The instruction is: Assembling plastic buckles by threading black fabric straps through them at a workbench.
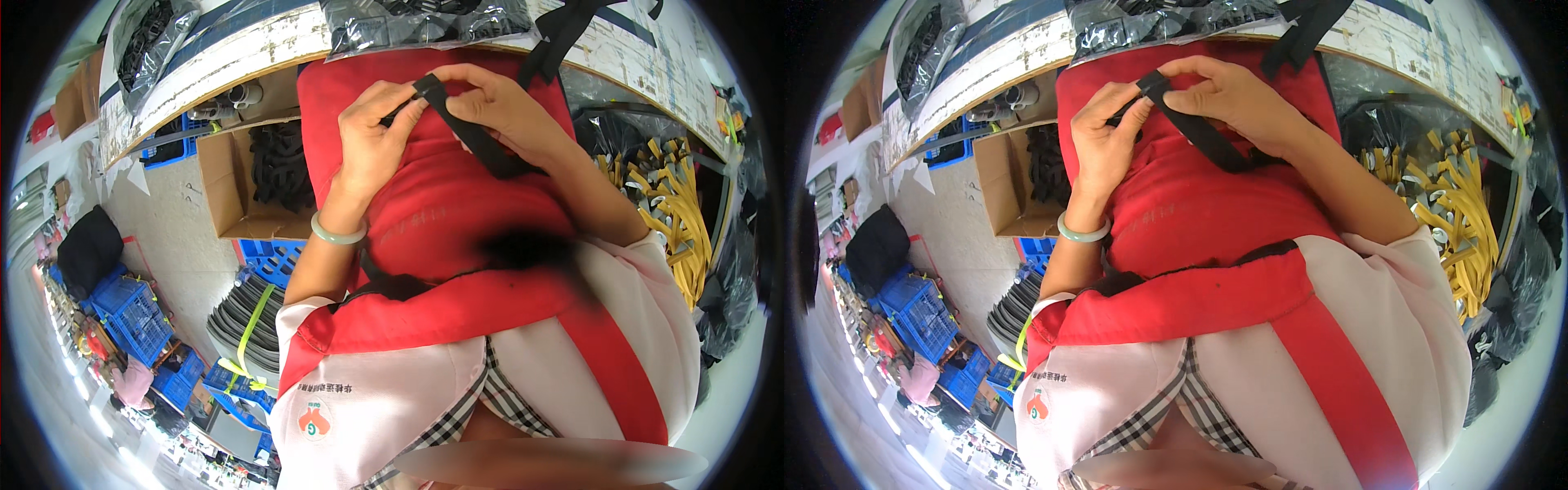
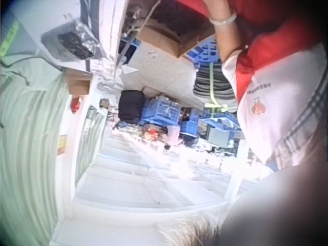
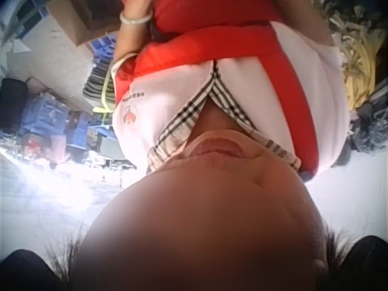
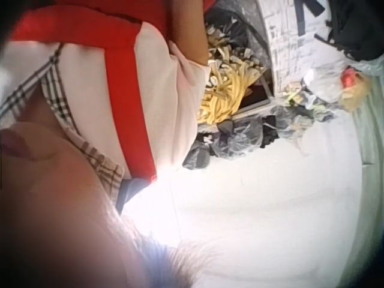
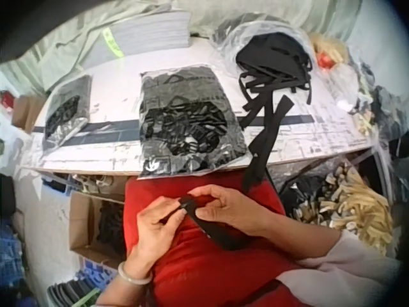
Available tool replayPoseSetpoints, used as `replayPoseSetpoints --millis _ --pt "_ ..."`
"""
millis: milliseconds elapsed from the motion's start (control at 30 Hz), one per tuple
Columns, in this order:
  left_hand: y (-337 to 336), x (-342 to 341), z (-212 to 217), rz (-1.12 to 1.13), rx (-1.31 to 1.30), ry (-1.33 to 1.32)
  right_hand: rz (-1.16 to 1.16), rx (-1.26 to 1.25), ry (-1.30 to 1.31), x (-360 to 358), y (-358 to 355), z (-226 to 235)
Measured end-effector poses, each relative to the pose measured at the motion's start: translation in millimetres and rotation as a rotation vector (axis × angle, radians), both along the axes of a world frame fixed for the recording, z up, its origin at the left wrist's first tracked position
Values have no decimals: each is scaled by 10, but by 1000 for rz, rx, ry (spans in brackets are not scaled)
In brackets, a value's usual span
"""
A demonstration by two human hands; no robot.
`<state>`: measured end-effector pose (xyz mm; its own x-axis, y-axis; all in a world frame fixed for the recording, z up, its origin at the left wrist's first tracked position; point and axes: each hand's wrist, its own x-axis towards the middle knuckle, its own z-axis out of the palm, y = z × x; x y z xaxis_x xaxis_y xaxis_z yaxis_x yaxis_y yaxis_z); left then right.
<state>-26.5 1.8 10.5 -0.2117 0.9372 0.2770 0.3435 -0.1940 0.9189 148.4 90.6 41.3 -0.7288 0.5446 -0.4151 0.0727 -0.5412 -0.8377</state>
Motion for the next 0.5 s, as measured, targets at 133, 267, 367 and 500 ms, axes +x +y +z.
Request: replayPoseSetpoints --millis 133,267,367,500 --pt "-17 58 -19 -61 67 107 52 -36 45 83 42 -111" --pt "-45 62 83 -40 -314 -576 -35 4 57 7 50 -44" --pt "-35 -27 7 -99 -466 -1256 -78 410 95 -106 -33 -164" --pt "-26 56 104 26 -436 -1129 -157 1093 -23 -78 -170 80"
